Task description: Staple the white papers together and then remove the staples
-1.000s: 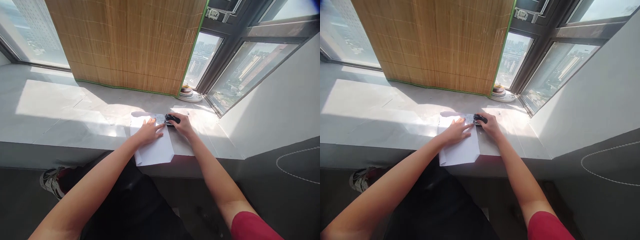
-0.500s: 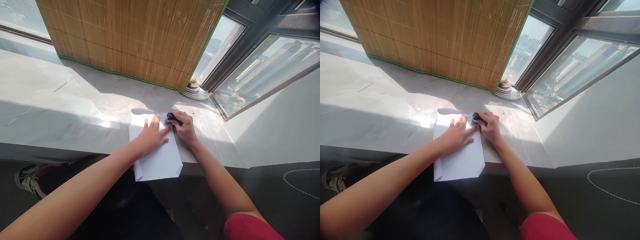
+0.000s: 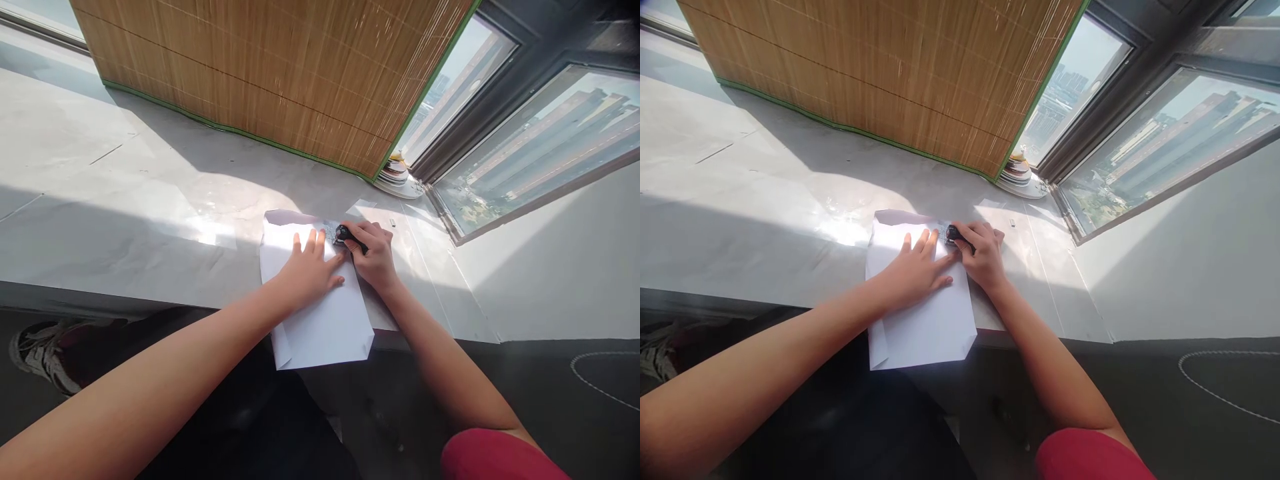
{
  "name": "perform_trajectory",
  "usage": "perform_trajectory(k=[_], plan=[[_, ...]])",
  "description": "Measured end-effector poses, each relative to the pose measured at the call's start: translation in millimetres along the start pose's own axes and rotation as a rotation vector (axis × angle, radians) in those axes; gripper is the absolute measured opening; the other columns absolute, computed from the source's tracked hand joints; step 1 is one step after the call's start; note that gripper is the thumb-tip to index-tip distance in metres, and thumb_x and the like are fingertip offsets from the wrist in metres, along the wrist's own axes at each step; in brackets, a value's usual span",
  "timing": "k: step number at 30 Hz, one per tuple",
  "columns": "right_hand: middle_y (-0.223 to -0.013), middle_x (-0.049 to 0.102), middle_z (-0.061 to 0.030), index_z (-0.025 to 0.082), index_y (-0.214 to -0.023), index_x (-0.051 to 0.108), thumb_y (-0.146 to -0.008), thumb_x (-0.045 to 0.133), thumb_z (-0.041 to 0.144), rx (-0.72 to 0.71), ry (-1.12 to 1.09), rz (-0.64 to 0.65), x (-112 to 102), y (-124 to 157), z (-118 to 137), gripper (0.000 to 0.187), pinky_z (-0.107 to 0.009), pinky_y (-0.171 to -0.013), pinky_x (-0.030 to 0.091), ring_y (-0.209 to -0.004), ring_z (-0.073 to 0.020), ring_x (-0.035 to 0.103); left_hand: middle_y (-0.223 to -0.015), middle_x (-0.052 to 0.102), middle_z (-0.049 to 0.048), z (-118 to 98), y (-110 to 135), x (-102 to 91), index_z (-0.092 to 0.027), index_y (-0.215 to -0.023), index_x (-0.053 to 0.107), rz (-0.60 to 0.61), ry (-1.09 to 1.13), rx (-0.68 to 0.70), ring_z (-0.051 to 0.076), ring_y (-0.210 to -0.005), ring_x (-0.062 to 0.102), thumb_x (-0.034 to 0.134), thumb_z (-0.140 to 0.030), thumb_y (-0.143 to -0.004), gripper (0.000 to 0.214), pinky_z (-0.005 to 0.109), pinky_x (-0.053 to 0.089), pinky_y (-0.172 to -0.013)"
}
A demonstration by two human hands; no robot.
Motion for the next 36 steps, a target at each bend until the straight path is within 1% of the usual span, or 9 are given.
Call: perform_trajectory(k=[3,9,16,20,24,29,31,33,36], plan=[[-0.118,0.075,-0.0078,0.032,-0.136,0.075,-0.103,0.054,0.024,-0.008,0.024,0.017,0.2,-0.5,0.6,0.040,-0.049,-0.100,0.040,-0.111,-0.0308,0.064,-0.175,0.038,0.0206,0.2,-0.2,0.7,-0.030,-0.163,0.048,-0.005,-0.001,0.003,0.047,-0.164,0.027,0.057,-0.051,-0.108,0.060,0.076,0.020,-0.128],[-0.119,0.074,-0.0085,0.033,-0.141,0.073,-0.104,0.053,0.024,-0.018,0.098,0.036,2.3,0.2,2.4,0.043,-0.048,-0.099,0.038,-0.111,-0.0313,0.062,-0.175,0.038,0.0196,0.0,-1.4,1.8,-0.031,-0.160,0.051,-0.018,0.011,-0.014,0.047,-0.164,0.028,0.060,-0.049,-0.107,0.057,0.075,0.020,-0.128],[-0.117,0.073,-0.0084,0.031,-0.136,0.074,-0.105,0.052,0.025,-0.004,0.098,0.045,1.9,-0.1,6.3,0.039,-0.047,-0.098,0.035,-0.109,-0.0300,0.061,-0.174,0.039,0.0208,-0.9,-0.6,1.7,-0.029,-0.158,0.054,-0.011,-0.007,-0.006,0.047,-0.164,0.029,0.058,-0.048,-0.108,0.054,0.076,0.021,-0.128],[-0.113,0.073,-0.0088,0.033,-0.137,0.073,-0.105,0.051,0.025,0.001,0.141,0.065,2.7,0.2,10.5,0.039,-0.048,-0.097,0.033,-0.109,-0.0312,0.059,-0.174,0.038,0.0216,-1.3,-0.8,2.8,-0.028,-0.158,0.054,-0.010,-0.012,-0.012,0.047,-0.164,0.028,0.057,-0.049,-0.108,0.054,0.076,0.021,-0.128],[-0.111,0.072,-0.0087,0.033,-0.137,0.071,-0.106,0.048,0.024,-0.032,0.195,0.087,3.9,0.3,13.2,0.040,-0.047,-0.094,0.031,-0.109,-0.0315,0.055,-0.175,0.038,0.0199,-1.3,-2.2,3.5,-0.029,-0.159,0.053,0.004,-0.018,-0.017,0.047,-0.164,0.027,0.056,-0.050,-0.109,0.054,0.077,0.022,-0.128],[-0.114,0.071,-0.0089,0.031,-0.134,0.071,-0.103,0.048,0.017,-0.102,0.280,0.119,7.6,1.3,18.4,0.040,-0.046,-0.094,0.028,-0.107,-0.0299,0.053,-0.175,0.039,0.0174,-0.1,-2.8,2.8,-0.031,-0.160,0.053,0.009,-0.014,-0.020,0.045,-0.165,0.028,0.055,-0.051,-0.109,0.055,0.075,0.022,-0.128],[-0.115,0.070,-0.0088,0.031,-0.133,0.072,-0.103,0.049,0.016,-0.108,0.283,0.120,8.7,1.5,18.8,0.041,-0.046,-0.095,0.029,-0.107,-0.0295,0.054,-0.175,0.038,0.0185,-0.1,-2.5,1.9,-0.030,-0.161,0.052,0.022,-0.023,-0.020,0.046,-0.165,0.027,0.053,-0.050,-0.110,0.055,0.075,0.022,-0.128],[-0.116,0.071,-0.0086,0.032,-0.133,0.072,-0.103,0.049,0.017,-0.089,0.239,0.101,8.2,0.9,16.1,0.040,-0.046,-0.095,0.032,-0.107,-0.0293,0.056,-0.176,0.036,0.0202,-0.7,-2.0,0.6,-0.029,-0.162,0.051,0.041,-0.037,-0.017,0.046,-0.165,0.027,0.052,-0.050,-0.110,0.056,0.076,0.022,-0.128],[-0.118,0.071,-0.0093,0.031,-0.138,0.072,-0.103,0.051,0.019,-0.002,0.117,0.017,3.8,-1.0,6.4,0.043,-0.045,-0.093,0.039,-0.106,-0.0295,0.058,-0.175,0.036,0.0217,-1.8,-1.3,-1.3,-0.029,-0.166,0.047,0.059,-0.049,-0.013,0.046,-0.165,0.026,0.051,-0.050,-0.110,0.059,0.075,0.022,-0.128]])
Point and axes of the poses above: each hand's wrist, its own y-axis away from the middle knuckle, its own x-axis out of the palm, z = x × y, the point moved 4 cm from there along -y, towards the middle knuckle
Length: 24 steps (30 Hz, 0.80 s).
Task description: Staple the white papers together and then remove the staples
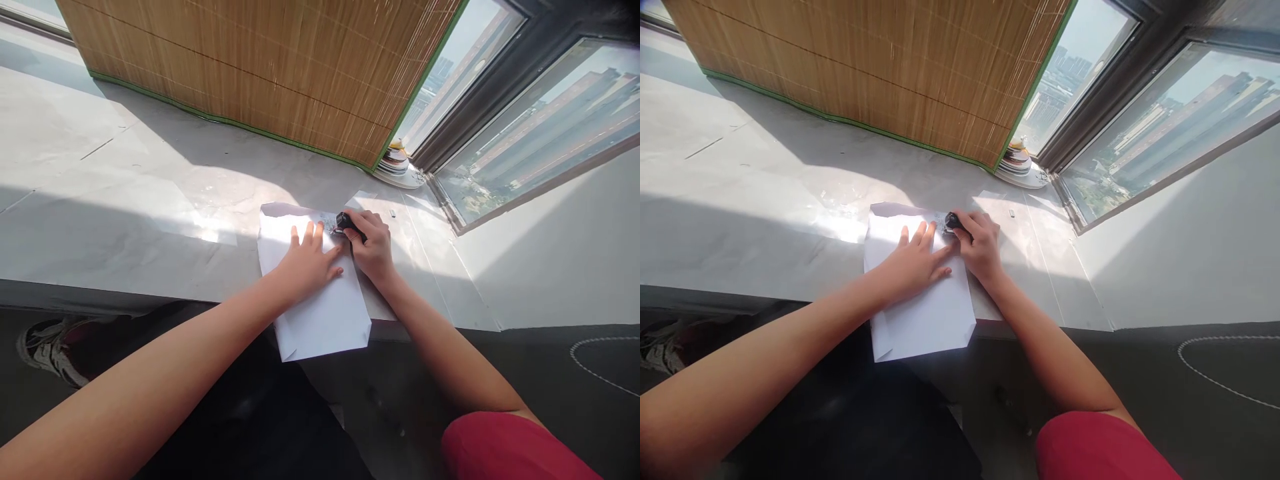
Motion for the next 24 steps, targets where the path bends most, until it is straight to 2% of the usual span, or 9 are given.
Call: perform_trajectory(k=[4,8,11,15,20,24], plan=[[-0.117,0.072,-0.0098,0.033,-0.142,0.070,-0.103,0.050,0.021,0.128,-0.086,-0.080,-4.0,-1.3,-11.8,0.046,-0.048,-0.094,0.044,-0.106,-0.0308,0.059,-0.175,0.038,0.0205,0.2,0.4,0.4,-0.031,-0.167,0.045,-0.015,0.022,-0.007,0.045,-0.166,0.025,0.051,-0.051,-0.110,0.061,0.075,0.021,-0.129],[-0.120,0.071,-0.0111,0.033,-0.144,0.068,-0.104,0.049,0.023,0.195,-0.034,-0.062,-3.3,-1.7,-16.5,0.046,-0.051,-0.097,0.043,-0.110,-0.0329,0.059,-0.175,0.038,0.0194,1.1,-0.1,2.8,-0.031,-0.166,0.046,-0.024,0.031,-0.008,0.045,-0.166,0.025,0.050,-0.051,-0.110,0.060,0.075,0.020,-0.130],[-0.120,0.070,-0.0122,0.032,-0.142,0.067,-0.103,0.049,0.024,0.249,0.017,-0.067,-2.2,-1.8,-23.0,0.044,-0.052,-0.095,0.042,-0.112,-0.0347,0.058,-0.174,0.037,0.0236,1.6,-0.8,3.1,-0.022,-0.164,0.047,-0.018,0.007,-0.020,0.045,-0.167,0.023,0.051,-0.053,-0.109,0.064,0.073,0.020,-0.130],[-0.113,0.071,-0.0122,0.030,-0.136,0.070,-0.103,0.050,0.026,0.279,-0.014,-0.133,-3.8,-1.5,-30.2,0.039,-0.053,-0.095,0.042,-0.111,-0.0348,0.058,-0.173,0.037,0.0293,1.9,-0.6,2.3,-0.011,-0.159,0.049,-0.007,-0.005,-0.039,0.045,-0.167,0.024,0.051,-0.055,-0.109,0.066,0.070,0.021,-0.131],[-0.114,0.072,-0.0138,0.026,-0.136,0.069,-0.101,0.057,0.032,0.304,-0.032,-0.136,-6.7,-0.4,-33.9,0.037,-0.053,-0.096,0.047,-0.112,-0.0348,0.062,-0.171,0.040,0.0294,2.9,-1.2,-0.6,-0.011,-0.149,0.056,-0.018,-0.002,-0.034,0.044,-0.165,0.028,0.051,-0.054,-0.109,0.059,0.069,0.025,-0.130],[-0.120,0.076,-0.0151,0.020,-0.135,0.069,-0.093,0.066,0.028,0.291,-0.107,-0.098,-4.8,0.3,-39.7,0.043,-0.050,-0.096,0.052,-0.110,-0.0335,0.067,-0.162,0.052,0.0241,13.3,-5.0,-6.9,-0.014,-0.130,0.069,-0.078,0.065,-0.072,0.039,-0.157,0.042,0.045,-0.044,-0.112,0.042,0.064,0.035,-0.127]])
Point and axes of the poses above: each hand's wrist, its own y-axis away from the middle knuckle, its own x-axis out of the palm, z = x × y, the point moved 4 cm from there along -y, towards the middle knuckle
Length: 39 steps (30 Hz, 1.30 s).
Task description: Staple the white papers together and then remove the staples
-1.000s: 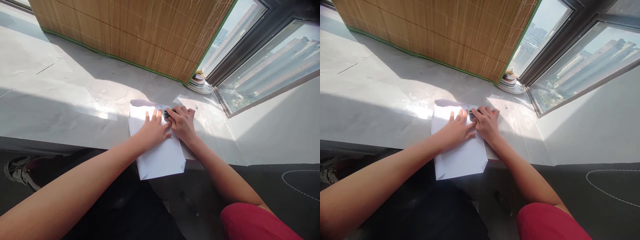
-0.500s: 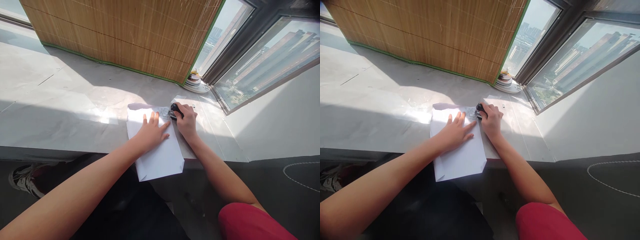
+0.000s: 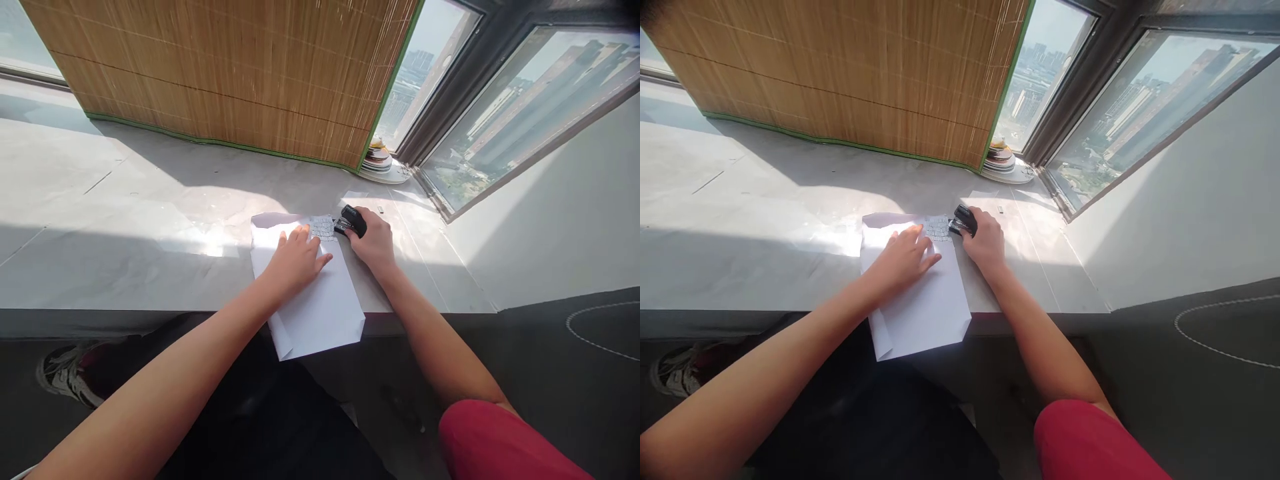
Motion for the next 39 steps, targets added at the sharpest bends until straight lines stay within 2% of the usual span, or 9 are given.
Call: perform_trajectory(k=[8,14,19,23,26,28,31,35,39], plan=[[-0.126,0.076,-0.0152,0.021,-0.134,0.069,-0.094,0.060,0.020,-0.028,-0.081,-0.185,-27.9,4.3,34.6,0.041,-0.048,-0.099,0.054,-0.117,-0.0331,0.069,-0.118,0.064,0.0121,47.7,-0.9,-34.6,-0.021,-0.102,0.069,-0.335,0.248,-0.176,0.029,-0.115,0.062,0.055,-0.005,-0.092,0.024,0.045,0.055,-0.101],[-0.110,0.081,-0.0069,0.026,-0.119,0.075,-0.091,0.072,0.027,-0.120,-0.280,0.092,-3.9,24.8,103.4,0.028,-0.040,-0.089,0.055,-0.099,-0.0291,0.074,-0.103,0.059,0.0094,101.4,4.1,-54.8,-0.022,-0.085,0.057,-0.681,0.314,-0.412,0.024,-0.100,0.061,0.049,0.001,-0.087,0.024,0.040,0.054,-0.096],[-0.102,0.080,-0.0054,0.026,-0.108,0.074,-0.089,0.072,0.025,-0.112,-0.254,0.214,35.3,25.6,125.5,0.019,-0.037,-0.082,0.052,-0.092,-0.0281,0.073,-0.101,0.057,0.0095,121.7,5.4,-49.6,-0.023,-0.079,0.048,-0.706,0.332,-0.497,0.023,-0.095,0.059,0.051,-0.003,-0.087,0.022,0.038,0.053,-0.094],[-0.105,0.078,-0.0065,0.025,-0.117,0.071,-0.091,0.072,0.028,-0.129,-0.268,0.214,47.4,12.7,127.4,0.026,-0.034,-0.081,0.050,-0.094,-0.0259,0.070,-0.096,0.058,0.0087,129.1,9.5,-46.0,-0.023,-0.076,0.047,-0.656,0.350,-0.613,0.024,-0.092,0.058,0.052,-0.006,-0.086,0.021,0.038,0.050,-0.091],[-0.101,0.076,-0.0056,0.024,-0.119,0.070,-0.095,0.073,0.048,-0.134,-0.313,0.173,39.0,0.3,114.7,0.034,-0.032,-0.078,0.049,-0.089,-0.0230,0.067,-0.087,0.057,0.0067,136.0,13.7,-44.4,-0.023,-0.073,0.047,-0.612,0.404,-0.701,0.025,-0.093,0.059,0.055,-0.005,-0.080,0.021,0.036,0.047,-0.086],[-0.082,0.069,-0.0036,0.022,-0.099,0.074,-0.105,0.058,0.056,-0.051,-0.237,0.154,26.0,-9.2,89.0,0.038,-0.030,-0.070,0.045,-0.075,-0.0205,0.062,-0.083,0.058,0.0050,139.3,15.5,-44.2,-0.023,-0.073,0.048,-0.608,0.444,-0.711,0.024,-0.092,0.059,0.056,-0.004,-0.077,0.021,0.035,0.045,-0.084],[-0.060,0.054,-0.0048,0.022,-0.065,0.068,-0.111,0.040,0.043,0.110,0.088,0.161,1.9,-18.3,30.8,0.057,-0.033,-0.063,0.036,-0.063,-0.0205,0.053,-0.082,0.059,0.0040,142.2,16.2,-43.9,-0.023,-0.073,0.048,-0.601,0.470,-0.714,0.023,-0.090,0.059,0.055,-0.004,-0.077,0.021,0.033,0.043,-0.081],[-0.071,0.064,-0.0129,0.017,-0.069,0.073,-0.105,0.050,0.033,0.188,0.368,0.217,-13.7,-13.0,-31.7,0.046,-0.034,-0.066,0.038,-0.073,-0.0255,0.061,-0.082,0.060,0.0039,143.4,15.3,-43.3,-0.023,-0.072,0.048,-0.581,0.449,-0.721,0.022,-0.088,0.058,0.056,-0.004,-0.077,0.021,0.032,0.041,-0.080],[-0.076,0.066,-0.0150,0.016,-0.072,0.075,-0.103,0.053,0.033,0.197,0.367,0.254,-8.6,-5.3,-44.3,0.041,-0.036,-0.068,0.039,-0.076,-0.0261,0.062,-0.083,0.062,0.0036,144.5,14.8,-42.7,-0.023,-0.076,0.050,-0.581,0.471,-0.720,0.023,-0.087,0.059,0.058,-0.003,-0.075,0.021,0.032,0.042,-0.079]])
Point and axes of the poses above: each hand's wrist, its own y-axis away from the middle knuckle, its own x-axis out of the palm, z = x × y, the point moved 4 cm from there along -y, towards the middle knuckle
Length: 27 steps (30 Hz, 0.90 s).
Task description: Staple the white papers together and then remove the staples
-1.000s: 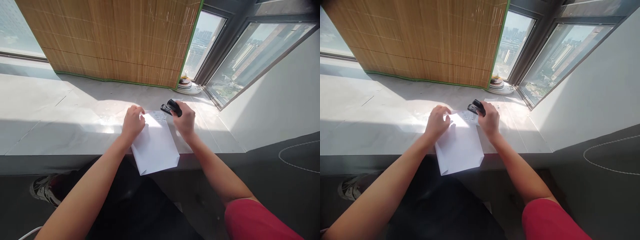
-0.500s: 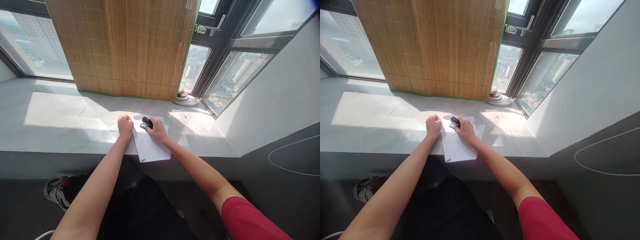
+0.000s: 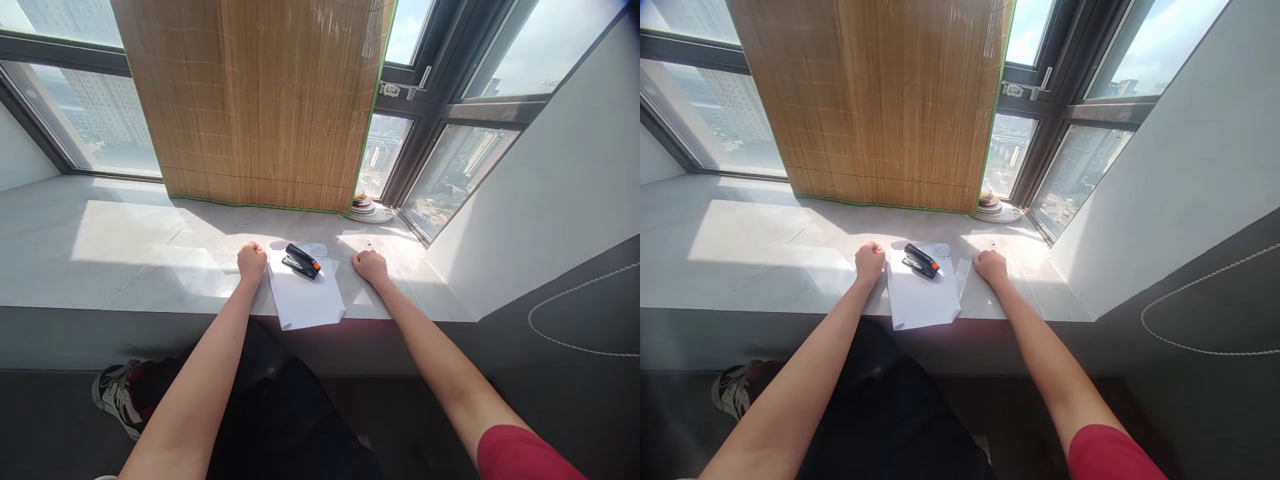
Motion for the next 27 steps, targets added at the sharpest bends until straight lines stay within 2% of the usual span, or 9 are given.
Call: perform_trajectory(k=[4,7,10,12,14,16,18,21,27], plan=[[-0.069,0.062,-0.0097,0.019,-0.065,0.065,-0.103,0.052,0.035,-0.031,-0.134,-0.056,-6.1,1.9,13.0,0.043,-0.035,-0.068,0.037,-0.072,-0.0226,0.056,-0.089,0.064,0.0040,1.2,-0.8,-1.1,-0.024,-0.086,0.047,-0.052,0.054,-0.029,0.023,-0.089,0.061,0.058,-0.003,-0.077,0.026,0.032,0.044,-0.080],[-0.072,0.066,-0.0063,0.020,-0.069,0.062,-0.105,0.048,0.041,-0.092,-0.400,-0.133,-12.9,5.5,37.5,0.044,-0.032,-0.070,0.040,-0.072,-0.0198,0.055,-0.089,0.062,0.0039,1.2,-1.5,-0.6,-0.024,-0.087,0.047,-0.059,0.035,-0.019,0.023,-0.090,0.062,0.059,-0.003,-0.078,0.026,0.032,0.044,-0.080],[-0.099,0.076,-0.0078,0.020,-0.092,0.070,-0.106,0.050,0.051,-0.323,-0.698,-0.093,-10.2,14.3,86.2,0.039,-0.031,-0.083,0.048,-0.091,-0.0215,0.065,-0.085,0.062,0.0030,1.1,-1.9,-0.2,-0.024,-0.084,0.048,-0.038,0.024,0.009,0.023,-0.087,0.061,0.058,-0.004,-0.080,0.023,0.032,0.043,-0.079],[-0.117,0.077,-0.0087,0.022,-0.111,0.071,-0.102,0.059,0.051,-0.507,-0.748,-0.021,-3.9,23.5,123.0,0.032,-0.033,-0.093,0.049,-0.106,-0.0242,0.067,-0.084,0.063,0.0027,1.5,-2.0,-0.8,-0.024,-0.083,0.050,-0.037,0.015,0.016,0.022,-0.087,0.062,0.058,-0.004,-0.080,0.021,0.032,0.043,-0.080],[-0.118,0.076,-0.0090,0.023,-0.122,0.069,-0.096,0.068,0.042,-0.577,-0.709,0.037,3.9,31.1,149.5,0.032,-0.035,-0.094,0.050,-0.107,-0.0258,0.068,-0.085,0.064,0.0027,2.3,-2.1,-0.9,-0.023,-0.082,0.051,-0.036,0.006,0.011,0.022,-0.087,0.062,0.058,-0.004,-0.080,0.021,0.032,0.043,-0.080],[-0.111,0.076,-0.0082,0.024,-0.125,0.067,-0.094,0.070,0.032,-0.554,-0.683,0.079,10.2,35.4,161.1,0.033,-0.035,-0.090,0.051,-0.101,-0.0260,0.069,-0.084,0.065,0.0028,3.2,-2.6,-0.2,-0.023,-0.082,0.052,-0.032,0.007,0.008,0.023,-0.087,0.063,0.058,-0.004,-0.079,0.020,0.032,0.044,-0.080],[-0.105,0.076,-0.0069,0.024,-0.124,0.066,-0.094,0.067,0.026,-0.506,-0.688,0.106,12.8,37.3,158.0,0.030,-0.034,-0.085,0.051,-0.094,-0.0261,0.069,-0.085,0.066,0.0033,4.1,-3.4,0.9,-0.023,-0.082,0.053,-0.035,0.011,0.014,0.023,-0.088,0.064,0.058,-0.004,-0.077,0.020,0.033,0.045,-0.081],[-0.098,0.075,-0.0056,0.025,-0.118,0.065,-0.094,0.067,0.027,-0.447,-0.682,0.110,10.3,39.1,132.1,0.024,-0.035,-0.079,0.050,-0.088,-0.0267,0.069,-0.087,0.067,0.0044,5.9,-4.5,2.4,-0.023,-0.082,0.056,-0.044,0.021,0.013,0.025,-0.090,0.065,0.059,-0.004,-0.073,0.021,0.034,0.046,-0.081],[-0.095,0.074,-0.0047,0.025,-0.110,0.064,-0.091,0.068,0.036,-0.335,-0.641,0.038,-4.5,43.6,36.8,0.022,-0.038,-0.081,0.051,-0.089,-0.0275,0.069,-0.079,0.065,0.0029,7.7,-5.4,3.4,-0.024,-0.080,0.054,-0.035,0.030,0.010,0.024,-0.083,0.064,0.060,-0.005,-0.074,0.020,0.034,0.044,-0.078]])
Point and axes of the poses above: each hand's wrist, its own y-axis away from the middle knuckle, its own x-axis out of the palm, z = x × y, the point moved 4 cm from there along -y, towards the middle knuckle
